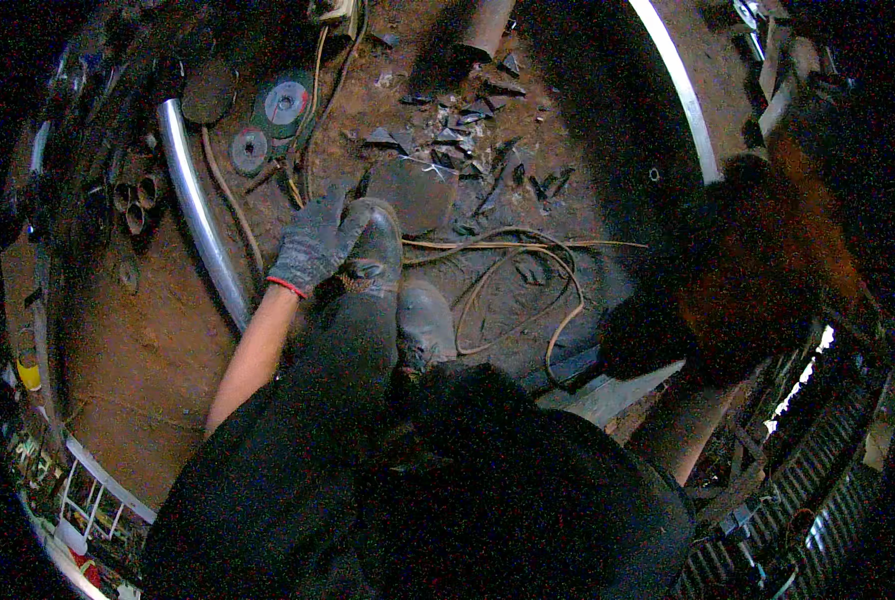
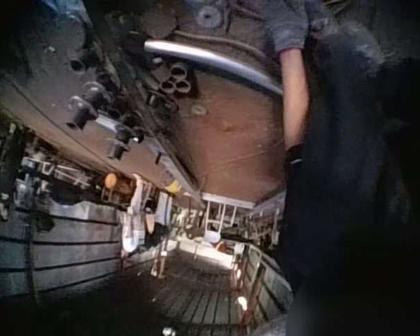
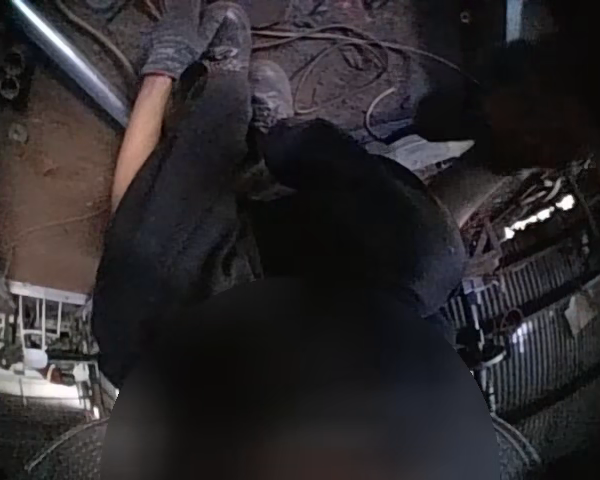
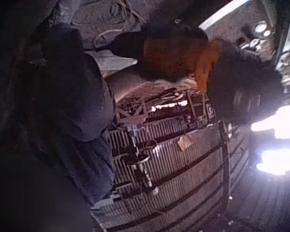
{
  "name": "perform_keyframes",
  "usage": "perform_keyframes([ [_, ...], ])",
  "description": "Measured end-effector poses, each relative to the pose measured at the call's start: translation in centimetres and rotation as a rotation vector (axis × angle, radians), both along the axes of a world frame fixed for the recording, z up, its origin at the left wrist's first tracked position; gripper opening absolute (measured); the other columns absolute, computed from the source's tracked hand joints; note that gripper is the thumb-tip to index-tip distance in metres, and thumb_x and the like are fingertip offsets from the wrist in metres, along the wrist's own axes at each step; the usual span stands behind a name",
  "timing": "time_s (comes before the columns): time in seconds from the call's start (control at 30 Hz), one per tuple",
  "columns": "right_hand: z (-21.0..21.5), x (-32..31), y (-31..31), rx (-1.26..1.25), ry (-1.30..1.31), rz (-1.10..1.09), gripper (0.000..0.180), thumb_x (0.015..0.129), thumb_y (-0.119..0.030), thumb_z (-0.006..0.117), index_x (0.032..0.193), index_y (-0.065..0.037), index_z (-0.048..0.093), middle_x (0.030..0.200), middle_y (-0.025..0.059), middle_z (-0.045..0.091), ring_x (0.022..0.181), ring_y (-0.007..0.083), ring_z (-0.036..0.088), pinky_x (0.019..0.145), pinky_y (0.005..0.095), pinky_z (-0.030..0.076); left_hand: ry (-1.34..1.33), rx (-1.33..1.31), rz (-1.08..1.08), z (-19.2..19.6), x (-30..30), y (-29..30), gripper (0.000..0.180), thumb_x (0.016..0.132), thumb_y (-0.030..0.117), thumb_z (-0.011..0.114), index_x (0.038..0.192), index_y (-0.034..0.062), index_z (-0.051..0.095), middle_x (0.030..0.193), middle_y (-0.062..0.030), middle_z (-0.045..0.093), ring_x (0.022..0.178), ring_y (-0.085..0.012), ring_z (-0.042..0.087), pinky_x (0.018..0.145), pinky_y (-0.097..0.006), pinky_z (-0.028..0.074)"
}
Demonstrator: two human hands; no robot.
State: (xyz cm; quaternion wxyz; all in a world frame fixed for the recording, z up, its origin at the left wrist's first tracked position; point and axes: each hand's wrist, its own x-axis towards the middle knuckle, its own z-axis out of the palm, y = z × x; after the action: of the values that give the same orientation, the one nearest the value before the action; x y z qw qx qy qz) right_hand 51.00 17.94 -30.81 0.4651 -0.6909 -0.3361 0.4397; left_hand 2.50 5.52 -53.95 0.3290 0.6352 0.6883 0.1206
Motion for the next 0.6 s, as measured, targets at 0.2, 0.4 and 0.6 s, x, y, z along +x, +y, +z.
perform_keyframes([
  [0.2, -2.5, -9.6, -2.5, -0.22, -0.023, 0.258, 0.055, 0.092, -0.038, 0.071, 0.135, -0.008, 0.053, 0.113, 0.0061, 0.066, 0.095, 0.0187, 0.065, 0.081, 0.0344, 0.055, 0.031, -0.151, -0.072, -0.2, 0.2, 1.8, 0.066, 0.099, 0.052, 0.05, 0.148, 0.011, 0.033, 0.099, -0.0329, 0.068, 0.094, -0.0514, 0.066, 0.083, -0.061, 0.05],
  [0.4, -4.9, -12.6, -2.3, -0.328, -0.009, 0.524, 0.05, 0.091, -0.034, 0.074, 0.129, -0.006, 0.055, 0.103, 0.0024, 0.066, 0.091, 0.0146, 0.065, 0.079, 0.0313, 0.055, -0.002, -0.273, -0.053, -1.8, 1.1, 2.7, 0.061, 0.1, 0.051, 0.047, 0.145, 0.0119, 0.034, 0.102, -0.0347, 0.067, 0.097, -0.0532, 0.065, 0.085, -0.062, 0.049],
  [0.6, -6.4, -11.6, -2.8, -0.362, 0.003, 0.473, 0.045, 0.09, -0.034, 0.076, 0.121, -0.007, 0.059, 0.096, 0.002, 0.066, 0.084, 0.0135, 0.066, 0.075, 0.0304, 0.056, -0.088, -0.222, -0.053, -2.5, 0.8, 3.0, 0.057, 0.101, 0.048, 0.047, 0.141, 0.0091, 0.037, 0.108, -0.0348, 0.066, 0.103, -0.0519, 0.064, 0.088, -0.06, 0.049],
])
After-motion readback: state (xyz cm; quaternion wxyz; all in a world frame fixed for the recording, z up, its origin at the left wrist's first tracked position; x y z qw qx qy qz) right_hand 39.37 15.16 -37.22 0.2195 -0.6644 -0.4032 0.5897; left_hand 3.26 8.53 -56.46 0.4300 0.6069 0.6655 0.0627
